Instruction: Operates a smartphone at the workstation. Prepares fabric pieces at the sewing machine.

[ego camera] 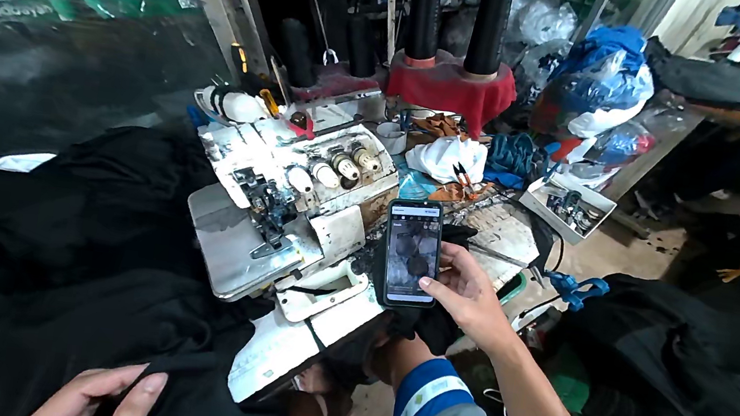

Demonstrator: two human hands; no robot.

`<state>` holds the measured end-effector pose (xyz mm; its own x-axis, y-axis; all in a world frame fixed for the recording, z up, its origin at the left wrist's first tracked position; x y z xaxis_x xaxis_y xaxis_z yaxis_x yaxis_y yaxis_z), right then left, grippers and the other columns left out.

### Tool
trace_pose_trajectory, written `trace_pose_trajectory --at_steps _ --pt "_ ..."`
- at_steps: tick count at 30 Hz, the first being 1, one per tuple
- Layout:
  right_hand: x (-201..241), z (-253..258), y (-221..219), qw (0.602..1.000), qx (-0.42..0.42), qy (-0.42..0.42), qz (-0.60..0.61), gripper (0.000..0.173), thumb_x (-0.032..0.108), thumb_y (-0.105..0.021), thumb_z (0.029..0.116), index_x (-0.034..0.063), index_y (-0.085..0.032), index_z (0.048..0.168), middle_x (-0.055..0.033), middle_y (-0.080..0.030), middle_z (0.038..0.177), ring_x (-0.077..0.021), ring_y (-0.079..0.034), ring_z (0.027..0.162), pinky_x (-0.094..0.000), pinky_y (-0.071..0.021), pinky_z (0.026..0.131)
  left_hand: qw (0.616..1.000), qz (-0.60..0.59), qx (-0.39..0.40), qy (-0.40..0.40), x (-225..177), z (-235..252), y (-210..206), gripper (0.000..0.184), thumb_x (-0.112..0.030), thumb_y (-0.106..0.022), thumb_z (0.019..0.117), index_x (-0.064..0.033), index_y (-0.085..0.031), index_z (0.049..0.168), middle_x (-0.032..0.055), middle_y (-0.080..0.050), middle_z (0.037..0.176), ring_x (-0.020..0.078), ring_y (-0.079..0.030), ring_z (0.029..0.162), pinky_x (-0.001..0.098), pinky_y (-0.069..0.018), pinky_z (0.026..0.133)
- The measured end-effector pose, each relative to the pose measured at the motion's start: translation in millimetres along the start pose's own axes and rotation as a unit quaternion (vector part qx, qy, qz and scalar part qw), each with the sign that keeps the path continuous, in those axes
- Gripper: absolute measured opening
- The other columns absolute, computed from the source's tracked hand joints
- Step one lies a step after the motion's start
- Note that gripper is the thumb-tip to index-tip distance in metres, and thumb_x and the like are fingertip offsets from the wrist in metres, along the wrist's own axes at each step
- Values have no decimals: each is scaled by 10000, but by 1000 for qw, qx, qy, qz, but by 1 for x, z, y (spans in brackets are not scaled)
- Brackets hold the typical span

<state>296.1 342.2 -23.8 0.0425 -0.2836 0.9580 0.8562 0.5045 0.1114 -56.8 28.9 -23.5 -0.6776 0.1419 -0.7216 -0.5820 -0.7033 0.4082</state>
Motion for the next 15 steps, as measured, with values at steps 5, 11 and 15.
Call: trace_pose_trajectory --at_steps 5,11,15 --pt "2 0 0 1000 -4 -3 -6 601 172 -735 906 276 -520 1457 -42 -656 1218 -226 -693 855 -371 -625 666 1000 5 0 -1 -2 0 0 122 -57 -720 935 25 -711 1024 122 -694 922 214 -664 799 376 -583 723" --pt "2 -1 0 1000 -3 -9 -10 619 167 -738 903 282 -506 1465 -41 -658 1209 -221 -690 834 -365 -619 647 1000 9 1 -5 -1 1 1 115 -56 -725 929 25 -712 1010 118 -693 918 210 -665 803 377 -586 728" --pt "3 -1 0 1000 -1 -7 -10 651 162 -740 894 291 -488 1480 -41 -655 1209 -220 -692 827 -364 -621 639 1000 20 -1 -12 2 1 2 114 -69 -729 929 15 -717 1004 118 -696 920 219 -669 815 386 -585 733"
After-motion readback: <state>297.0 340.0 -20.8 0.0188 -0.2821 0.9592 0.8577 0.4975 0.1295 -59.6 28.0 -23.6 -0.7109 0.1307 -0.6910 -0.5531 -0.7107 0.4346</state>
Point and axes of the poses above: each hand's wrist, its own z-axis towards the middle knuckle, its own y-axis out of the back of the hand, x = y × z, the point moved 3 cm from there along z, towards the middle knuckle
